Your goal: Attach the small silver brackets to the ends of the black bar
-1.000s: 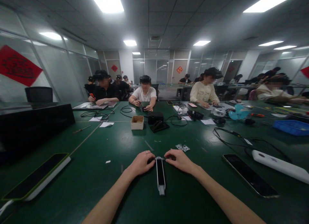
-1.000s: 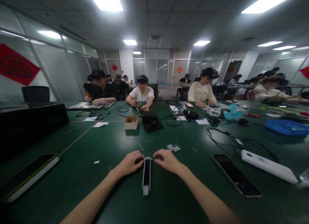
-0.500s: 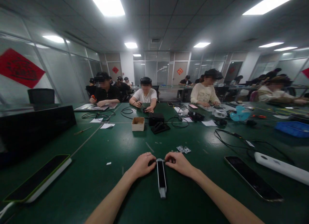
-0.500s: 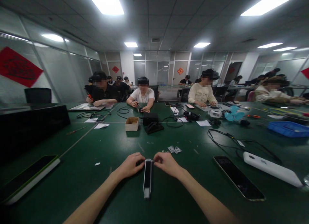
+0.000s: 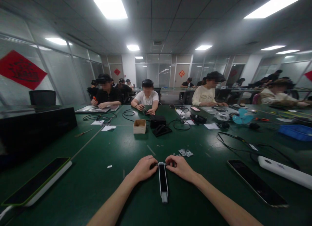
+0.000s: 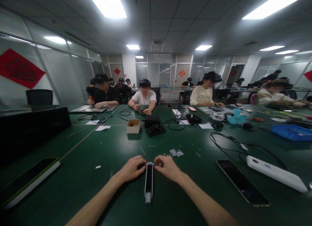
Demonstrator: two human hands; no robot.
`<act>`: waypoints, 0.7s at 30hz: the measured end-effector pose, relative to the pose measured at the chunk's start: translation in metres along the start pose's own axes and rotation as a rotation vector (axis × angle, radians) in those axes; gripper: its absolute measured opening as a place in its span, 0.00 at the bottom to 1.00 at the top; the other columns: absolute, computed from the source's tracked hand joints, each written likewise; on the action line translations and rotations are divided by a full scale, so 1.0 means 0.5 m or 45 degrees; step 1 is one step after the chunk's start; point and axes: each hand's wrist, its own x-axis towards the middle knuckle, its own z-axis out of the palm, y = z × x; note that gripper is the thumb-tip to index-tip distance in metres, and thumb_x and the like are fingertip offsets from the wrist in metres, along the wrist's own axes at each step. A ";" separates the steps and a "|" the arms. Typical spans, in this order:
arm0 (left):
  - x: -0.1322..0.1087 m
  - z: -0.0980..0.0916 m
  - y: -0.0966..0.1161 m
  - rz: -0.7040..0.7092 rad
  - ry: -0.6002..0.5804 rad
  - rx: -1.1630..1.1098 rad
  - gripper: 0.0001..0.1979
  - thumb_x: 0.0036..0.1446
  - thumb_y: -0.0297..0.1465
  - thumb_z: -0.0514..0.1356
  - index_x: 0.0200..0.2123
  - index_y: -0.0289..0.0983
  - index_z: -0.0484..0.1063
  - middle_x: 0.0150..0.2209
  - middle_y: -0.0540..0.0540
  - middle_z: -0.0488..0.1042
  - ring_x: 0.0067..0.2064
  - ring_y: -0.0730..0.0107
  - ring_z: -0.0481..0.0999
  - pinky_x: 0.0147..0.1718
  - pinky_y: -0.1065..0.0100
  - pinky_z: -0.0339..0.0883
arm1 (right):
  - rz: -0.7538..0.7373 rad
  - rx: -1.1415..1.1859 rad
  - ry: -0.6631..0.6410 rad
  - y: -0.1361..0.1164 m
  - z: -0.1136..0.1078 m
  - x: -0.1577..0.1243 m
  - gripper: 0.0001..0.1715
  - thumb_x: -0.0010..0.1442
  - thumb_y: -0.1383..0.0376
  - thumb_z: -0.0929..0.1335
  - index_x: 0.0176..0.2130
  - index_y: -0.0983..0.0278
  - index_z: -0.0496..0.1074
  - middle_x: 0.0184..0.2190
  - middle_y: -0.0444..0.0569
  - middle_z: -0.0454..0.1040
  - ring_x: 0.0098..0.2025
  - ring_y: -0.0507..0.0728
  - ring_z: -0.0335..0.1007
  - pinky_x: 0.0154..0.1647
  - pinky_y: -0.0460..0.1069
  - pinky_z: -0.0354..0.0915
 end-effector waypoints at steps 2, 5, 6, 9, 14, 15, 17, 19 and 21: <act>0.000 0.000 0.000 0.003 0.001 0.005 0.09 0.59 0.31 0.54 0.39 0.37 0.72 0.35 0.47 0.70 0.37 0.68 0.70 0.36 0.70 0.63 | -0.004 -0.004 0.004 0.000 0.000 0.000 0.10 0.55 0.64 0.68 0.40 0.64 0.71 0.35 0.45 0.74 0.31 0.51 0.67 0.31 0.45 0.63; 0.000 -0.001 0.001 0.007 -0.003 0.001 0.09 0.59 0.31 0.54 0.39 0.37 0.72 0.35 0.47 0.70 0.37 0.68 0.70 0.36 0.70 0.63 | 0.000 -0.010 -0.003 0.000 0.001 0.000 0.11 0.56 0.64 0.68 0.40 0.64 0.71 0.35 0.45 0.73 0.31 0.51 0.67 0.31 0.46 0.63; 0.000 -0.001 0.000 0.010 -0.003 0.001 0.09 0.60 0.31 0.54 0.39 0.37 0.72 0.35 0.47 0.70 0.37 0.68 0.70 0.36 0.70 0.63 | 0.000 -0.012 -0.004 -0.001 0.001 0.000 0.11 0.56 0.63 0.68 0.40 0.64 0.72 0.35 0.45 0.73 0.31 0.51 0.66 0.31 0.46 0.63; 0.001 0.002 -0.002 0.021 -0.004 0.009 0.09 0.60 0.32 0.53 0.40 0.37 0.72 0.35 0.47 0.70 0.37 0.68 0.69 0.36 0.70 0.63 | -0.003 -0.018 0.005 -0.003 0.002 0.000 0.10 0.55 0.64 0.68 0.39 0.64 0.72 0.35 0.45 0.74 0.32 0.51 0.66 0.32 0.46 0.62; 0.003 0.010 -0.009 0.038 0.023 0.009 0.08 0.59 0.31 0.54 0.39 0.37 0.72 0.34 0.47 0.70 0.37 0.68 0.70 0.36 0.70 0.63 | -0.020 -0.008 0.042 -0.007 0.003 0.000 0.09 0.55 0.64 0.68 0.38 0.64 0.73 0.33 0.45 0.74 0.32 0.51 0.66 0.32 0.46 0.62; 0.003 0.011 -0.010 0.038 0.031 0.007 0.08 0.59 0.31 0.54 0.38 0.37 0.72 0.34 0.47 0.70 0.37 0.68 0.70 0.36 0.70 0.63 | -0.021 -0.008 0.047 -0.007 0.003 0.000 0.09 0.55 0.64 0.68 0.38 0.64 0.73 0.33 0.44 0.74 0.32 0.51 0.66 0.32 0.46 0.62; 0.003 0.013 -0.011 0.041 0.047 0.004 0.08 0.59 0.31 0.54 0.38 0.37 0.72 0.34 0.47 0.70 0.36 0.68 0.70 0.35 0.70 0.63 | -0.017 -0.008 0.044 -0.007 0.004 0.000 0.09 0.55 0.64 0.68 0.39 0.64 0.73 0.34 0.45 0.74 0.32 0.51 0.67 0.32 0.46 0.62; 0.003 0.014 -0.012 0.045 0.057 0.002 0.08 0.59 0.31 0.54 0.37 0.37 0.72 0.34 0.47 0.70 0.36 0.68 0.70 0.35 0.70 0.63 | -0.012 -0.006 0.027 -0.007 0.005 -0.001 0.10 0.55 0.64 0.68 0.39 0.63 0.72 0.35 0.45 0.74 0.32 0.52 0.67 0.32 0.46 0.62; 0.003 0.014 -0.012 0.041 0.058 0.003 0.08 0.59 0.31 0.54 0.37 0.37 0.72 0.34 0.47 0.70 0.36 0.69 0.70 0.35 0.70 0.63 | -0.009 -0.011 0.012 -0.008 0.004 -0.001 0.11 0.55 0.64 0.68 0.40 0.63 0.72 0.36 0.45 0.74 0.33 0.52 0.67 0.32 0.46 0.63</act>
